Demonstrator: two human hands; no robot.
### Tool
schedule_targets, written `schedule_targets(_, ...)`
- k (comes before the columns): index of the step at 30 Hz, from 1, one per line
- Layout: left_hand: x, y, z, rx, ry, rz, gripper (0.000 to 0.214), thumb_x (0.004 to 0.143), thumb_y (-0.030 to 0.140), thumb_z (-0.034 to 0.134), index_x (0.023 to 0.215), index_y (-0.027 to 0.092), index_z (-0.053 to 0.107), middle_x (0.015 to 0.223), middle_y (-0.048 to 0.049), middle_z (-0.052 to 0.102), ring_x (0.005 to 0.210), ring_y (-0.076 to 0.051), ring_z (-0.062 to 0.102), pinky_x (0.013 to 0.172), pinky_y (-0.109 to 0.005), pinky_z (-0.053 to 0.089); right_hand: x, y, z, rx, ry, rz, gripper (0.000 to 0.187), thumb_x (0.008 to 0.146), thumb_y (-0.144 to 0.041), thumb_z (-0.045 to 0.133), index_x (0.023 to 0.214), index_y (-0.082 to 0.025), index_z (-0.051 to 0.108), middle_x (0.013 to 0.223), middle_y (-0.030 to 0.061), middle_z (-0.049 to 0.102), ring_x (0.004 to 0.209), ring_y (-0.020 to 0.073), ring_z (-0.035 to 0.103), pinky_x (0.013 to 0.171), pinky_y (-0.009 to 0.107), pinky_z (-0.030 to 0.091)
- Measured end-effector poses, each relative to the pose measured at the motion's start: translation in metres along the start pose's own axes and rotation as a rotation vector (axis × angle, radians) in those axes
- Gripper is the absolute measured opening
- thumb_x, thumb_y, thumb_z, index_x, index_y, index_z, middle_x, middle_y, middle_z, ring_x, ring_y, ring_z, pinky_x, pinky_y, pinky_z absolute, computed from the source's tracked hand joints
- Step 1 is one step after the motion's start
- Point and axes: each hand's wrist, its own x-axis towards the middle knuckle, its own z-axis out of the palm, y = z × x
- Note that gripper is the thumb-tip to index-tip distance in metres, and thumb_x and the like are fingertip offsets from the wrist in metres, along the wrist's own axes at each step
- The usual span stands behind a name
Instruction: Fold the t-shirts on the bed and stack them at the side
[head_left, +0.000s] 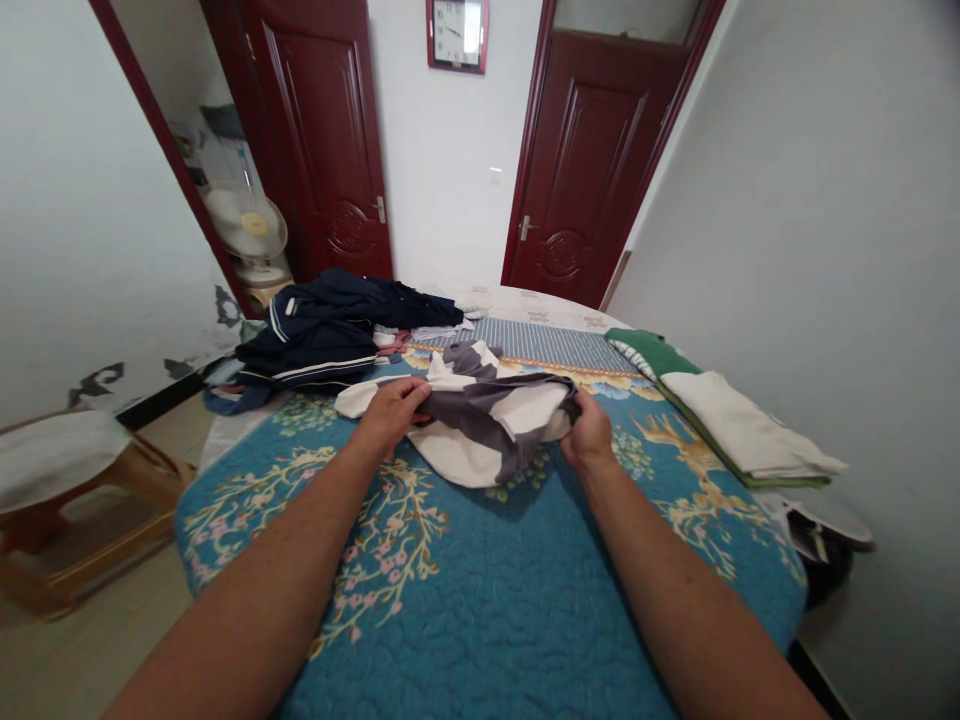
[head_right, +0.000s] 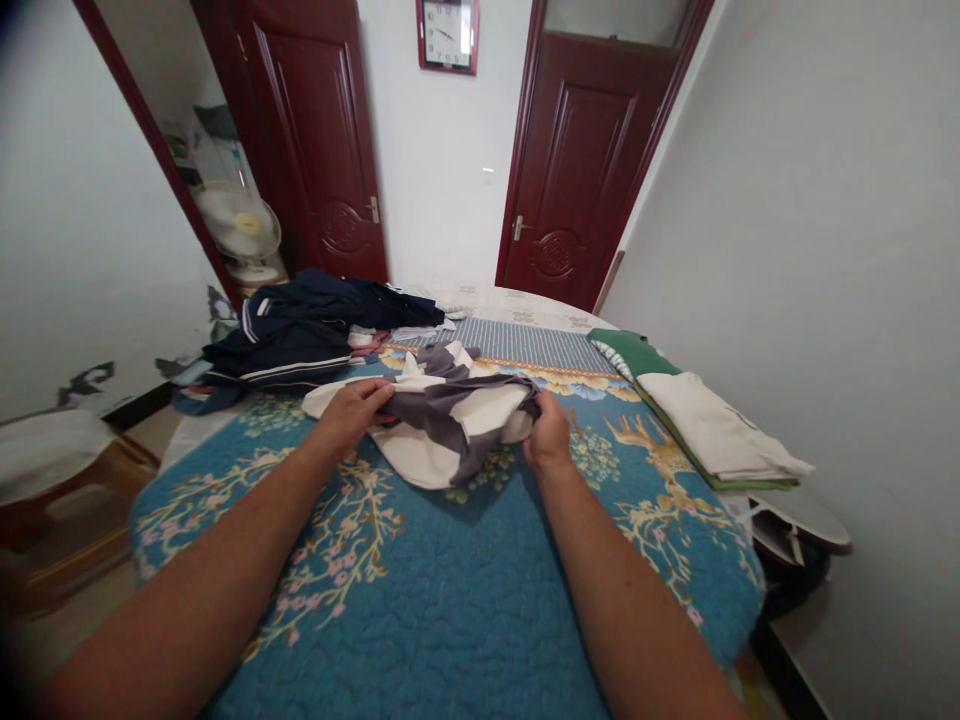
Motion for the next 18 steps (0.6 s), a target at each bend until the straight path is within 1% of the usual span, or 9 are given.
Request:
schedule_targets(1,0.0,0.0,0.001,0.037,-0.023,0.031,0.041,0.077,0.058,0.077,0.087,0.019,0.074,0.087,-0.0022,0.066,0.078,-0.019,0.063,0.066,-0.032,0.059,0.006,-0.002,-0.003,0.102,0.043,0.044,0.013,0.078,-0.034,0.064,0.08,-0.022,0.067,0.078,-0.0027,0.071,0.077,0.0173,0.067,0.075,0.029,0.058)
schedule_targets(3,-0.001,0.0,0.002,0.164,-0.056,0.119,0.037,0.084,0.057,0.07,0.087,0.02,0.073,0.082,-0.0014,0.064,0.075,-0.019,0.062,0.068,-0.032,0.057,0.013,-0.007,-0.007,0.22,0.062,0.129,0.01,0.076,-0.031,0.064,0.078,-0.021,0.066,0.076,-0.0021,0.072,0.075,0.0176,0.069,0.074,0.029,0.06)
schedule_targets(5,-0.002,-0.002,0.003,0.316,-0.07,0.224,0.033,0.09,0.053,0.064,0.086,0.021,0.073,0.078,-0.0013,0.064,0.073,-0.019,0.06,0.069,-0.031,0.053,0.017,-0.009,-0.01,0.264,0.071,0.175,0.01,0.076,-0.029,0.063,0.08,-0.021,0.066,0.077,-0.0005,0.074,0.075,0.0181,0.071,0.073,0.03,0.062)
schedule_targets(7,-0.003,-0.004,0.004,0.431,-0.082,0.308,0.028,0.093,0.048,0.062,0.089,0.023,0.074,0.079,-0.0024,0.068,0.077,-0.021,0.062,0.074,-0.033,0.052,0.02,-0.009,-0.012,0.266,0.103,0.187,0.012,0.077,-0.028,0.061,0.082,-0.02,0.067,0.079,0.0003,0.075,0.075,0.0184,0.072,0.074,0.03,0.063)
schedule_targets(9,-0.004,-0.008,0.005,0.489,-0.102,0.352,0.026,0.092,0.044,0.063,0.102,0.024,0.076,0.094,-0.005,0.074,0.087,-0.024,0.067,0.082,-0.036,0.053,0.024,-0.008,-0.015,0.256,0.143,0.166,0.013,0.077,-0.028,0.059,0.085,-0.02,0.066,0.08,0.0001,0.075,0.075,0.0183,0.073,0.076,0.031,0.064)
schedule_targets(11,-0.005,-0.011,0.005,0.54,-0.13,0.386,0.035,0.09,0.04,0.067,0.121,0.025,0.073,0.117,-0.0084,0.075,0.103,-0.027,0.069,0.091,-0.039,0.054,0.032,-0.009,-0.022,0.27,0.161,0.127,0.014,0.077,-0.027,0.057,0.086,-0.021,0.065,0.082,0.0001,0.076,0.078,0.0182,0.074,0.081,0.032,0.064)
schedule_targets(13,-0.007,-0.012,0.004,0.6,-0.157,0.432,0.046,0.089,0.037,0.068,0.134,0.025,0.068,0.131,-0.0107,0.071,0.114,-0.029,0.068,0.097,-0.042,0.054,0.044,-0.014,-0.033,0.3,0.185,0.081,0.016,0.077,-0.027,0.054,0.087,-0.022,0.064,0.084,0.0005,0.076,0.081,0.0183,0.075,0.086,0.034,0.064)
schedule_targets(15,-0.008,-0.01,0.003,0.653,-0.183,0.487,0.048,0.09,0.035,0.067,0.137,0.024,0.066,0.133,-0.0118,0.069,0.12,-0.03,0.066,0.102,-0.044,0.053,0.057,-0.02,-0.047,0.31,0.226,0.041,0.017,0.076,-0.028,0.05,0.085,-0.023,0.063,0.083,0.0012,0.074,0.082,0.0194,0.074,0.089,0.038,0.064)
schedule_targets(18,-0.011,-0.005,0.001,0.695,-0.25,0.571,0.047,0.09,0.035,0.069,0.136,0.024,0.066,0.133,-0.012,0.069,0.126,-0.031,0.063,0.112,-0.048,0.048,0.076,-0.028,-0.071,0.257,0.301,0.002,0.014,0.075,-0.03,0.048,0.081,-0.024,0.059,0.079,0.0013,0.071,0.079,0.0205,0.072,0.086,0.043,0.063)
